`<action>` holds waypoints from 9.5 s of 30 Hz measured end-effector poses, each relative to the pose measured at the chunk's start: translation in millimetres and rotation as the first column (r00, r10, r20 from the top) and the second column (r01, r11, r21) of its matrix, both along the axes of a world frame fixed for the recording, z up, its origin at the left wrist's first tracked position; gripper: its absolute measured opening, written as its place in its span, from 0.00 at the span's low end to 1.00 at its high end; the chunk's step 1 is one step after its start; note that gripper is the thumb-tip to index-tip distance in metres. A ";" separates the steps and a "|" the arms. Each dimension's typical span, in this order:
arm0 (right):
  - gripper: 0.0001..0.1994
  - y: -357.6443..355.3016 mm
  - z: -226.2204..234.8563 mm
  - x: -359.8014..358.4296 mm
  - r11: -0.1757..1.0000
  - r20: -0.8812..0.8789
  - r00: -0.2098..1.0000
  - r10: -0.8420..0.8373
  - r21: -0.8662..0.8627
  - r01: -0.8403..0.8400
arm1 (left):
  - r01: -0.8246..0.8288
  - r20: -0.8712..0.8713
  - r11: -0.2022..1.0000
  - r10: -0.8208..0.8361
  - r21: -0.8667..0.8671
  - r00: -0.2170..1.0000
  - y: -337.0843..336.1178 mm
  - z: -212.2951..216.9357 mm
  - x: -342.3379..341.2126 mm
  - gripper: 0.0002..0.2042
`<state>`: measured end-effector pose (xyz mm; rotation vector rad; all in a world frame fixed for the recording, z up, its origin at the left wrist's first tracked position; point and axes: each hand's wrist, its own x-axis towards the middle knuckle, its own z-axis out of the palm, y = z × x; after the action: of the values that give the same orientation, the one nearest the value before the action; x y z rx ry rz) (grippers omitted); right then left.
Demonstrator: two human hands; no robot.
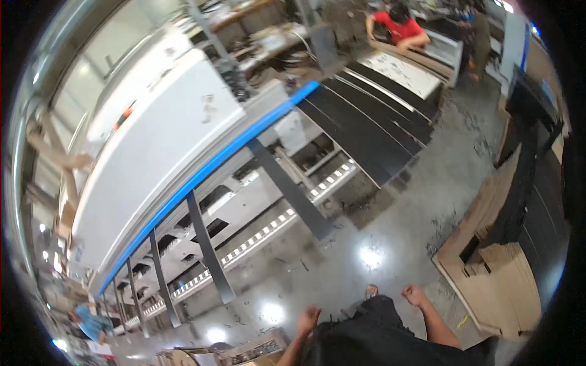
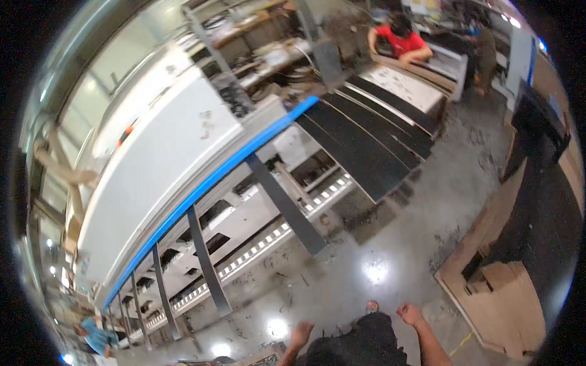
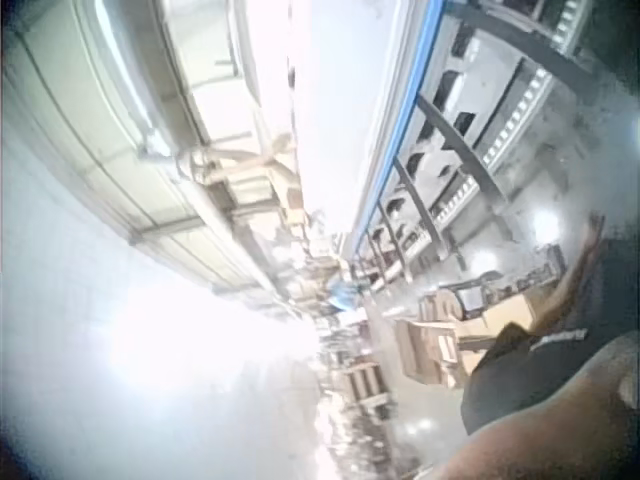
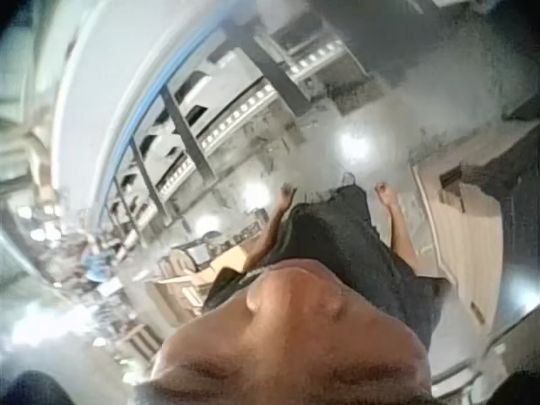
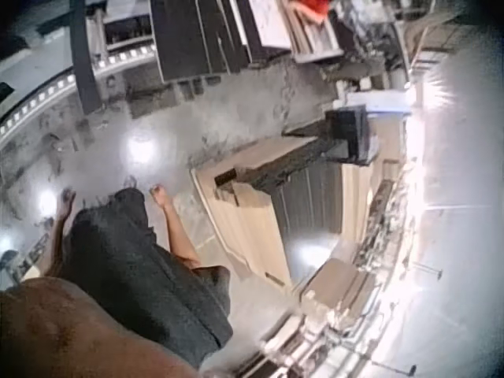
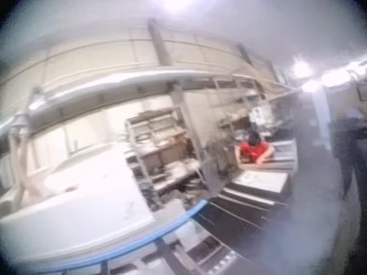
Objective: The person moves wooden boards from a large stack to a work table, handles them individually to place them on the table surface, and سپس organizes a smaller bundle of boards by hand.
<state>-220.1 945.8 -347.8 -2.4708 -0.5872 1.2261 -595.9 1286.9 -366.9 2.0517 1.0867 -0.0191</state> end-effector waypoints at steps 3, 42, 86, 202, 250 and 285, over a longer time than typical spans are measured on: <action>0.20 -6.4 3.3 45.2 0.926 -0.011 0.974 -0.228 0.308 0.220 | 0.012 0.007 0.988 -0.013 0.153 1.000 40.1 105.5 132.9 0.20; 0.43 341.3 59.0 882.8 0.971 0.071 0.982 0.177 0.153 -0.186 | -0.400 0.245 0.913 0.408 -0.086 0.879 108.8 138.4 1037.9 0.18; 0.46 380.6 118.2 986.5 0.891 0.378 0.899 0.221 0.298 -0.344 | -0.558 0.410 0.664 0.747 -0.498 0.524 156.6 65.5 1175.4 0.29; 0.37 373.6 110.3 1082.4 0.902 0.307 0.933 0.189 0.322 -0.289 | -0.670 0.035 0.657 0.704 0.346 0.709 161.1 124.7 1300.5 0.36; 0.56 369.9 69.2 1075.9 0.931 0.465 0.869 0.165 0.218 -0.294 | -0.845 0.183 0.519 0.826 0.128 0.534 239.3 106.9 1320.3 0.29; 0.59 375.5 106.3 1069.3 0.907 0.364 0.917 0.162 0.312 -0.284 | -0.703 -0.155 0.533 0.834 0.471 0.529 219.2 109.2 1131.5 0.59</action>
<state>849.2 1321.3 -241.5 -2.3430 -1.1099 0.6870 535.6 1506.1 -257.7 1.6670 2.3536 0.2919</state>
